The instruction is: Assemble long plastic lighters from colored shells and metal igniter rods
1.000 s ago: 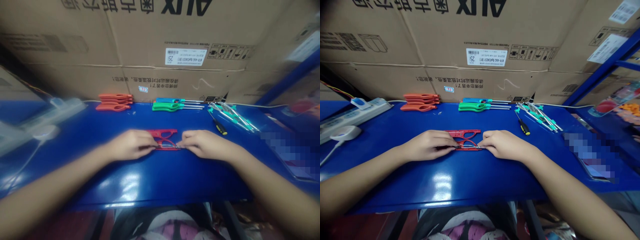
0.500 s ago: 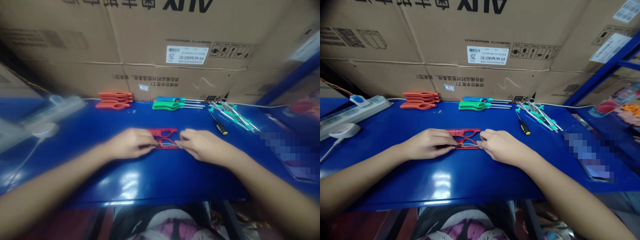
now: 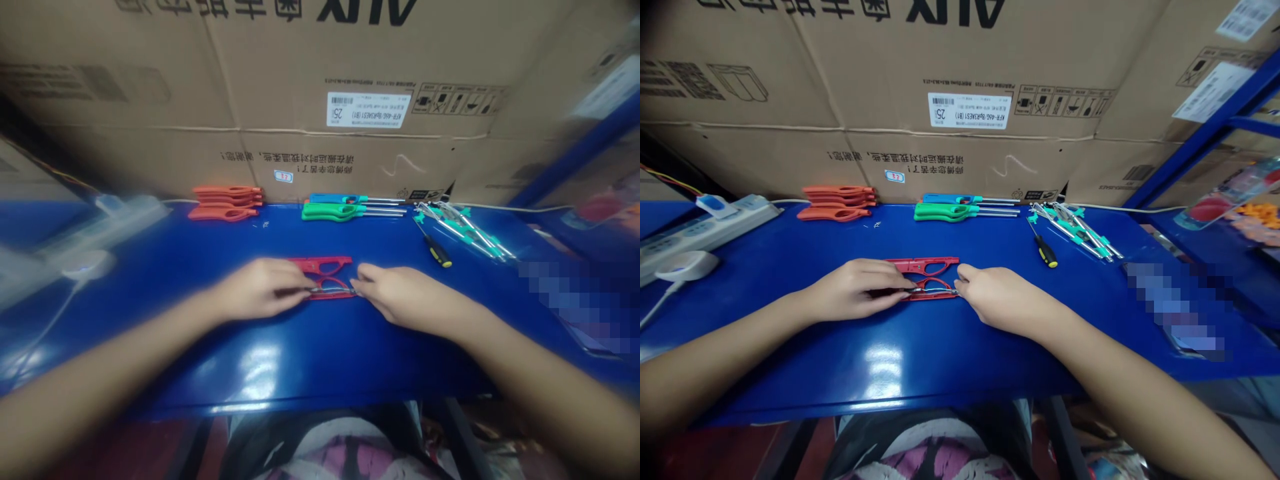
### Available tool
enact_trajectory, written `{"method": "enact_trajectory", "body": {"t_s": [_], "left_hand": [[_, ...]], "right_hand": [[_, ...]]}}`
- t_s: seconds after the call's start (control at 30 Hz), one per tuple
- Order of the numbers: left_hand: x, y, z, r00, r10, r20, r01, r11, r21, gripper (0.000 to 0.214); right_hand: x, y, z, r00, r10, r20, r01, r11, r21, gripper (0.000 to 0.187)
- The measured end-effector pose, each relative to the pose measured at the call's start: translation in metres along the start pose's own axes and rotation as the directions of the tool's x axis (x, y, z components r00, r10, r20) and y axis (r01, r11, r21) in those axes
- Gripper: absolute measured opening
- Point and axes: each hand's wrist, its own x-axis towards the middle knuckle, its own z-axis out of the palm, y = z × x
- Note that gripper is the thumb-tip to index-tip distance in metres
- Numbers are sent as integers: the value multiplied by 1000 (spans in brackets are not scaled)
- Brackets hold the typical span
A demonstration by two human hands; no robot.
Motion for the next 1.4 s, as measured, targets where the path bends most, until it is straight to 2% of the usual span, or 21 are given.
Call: {"method": "enact_trajectory", "body": {"t_s": [0.13, 0.27, 0.37, 0.63, 0.9, 1.17, 1.3, 1.4], "left_hand": [[3, 3, 1, 995, -47, -86, 47, 999, -4, 21], [4, 5, 2, 986, -112, -126, 113, 994, 6, 20], [3, 3, 3, 985, -125, -122, 129, 991, 24, 18], [3, 2, 4, 997, -71, -44, 73, 996, 51, 20], [3, 0, 6, 991, -128, -42, 129, 991, 30, 20], [4, 1, 7, 981, -177, -78, 178, 984, 4, 18], [5, 2, 8, 975, -207, -80, 207, 978, -12, 19], [6, 3, 9, 969, -229, -90, 227, 974, -28, 17]], "right_hand": [[-1, 5, 1, 998, -17, -55, 23, 994, 108, 23], [-3, 8, 0, 995, -23, -97, 41, 980, 197, 15], [-3, 9, -1, 995, -31, -98, 52, 973, 223, 10], [1, 10, 1, 994, -45, -100, 69, 965, 253, 7], [1, 9, 1, 996, -12, -93, 35, 969, 245, 16], [2, 9, 2, 994, 4, -106, 29, 951, 307, 21], [6, 11, 5, 988, 63, -142, 8, 894, 449, 15], [9, 13, 7, 984, 136, -114, -48, 822, 568, 8]]}}
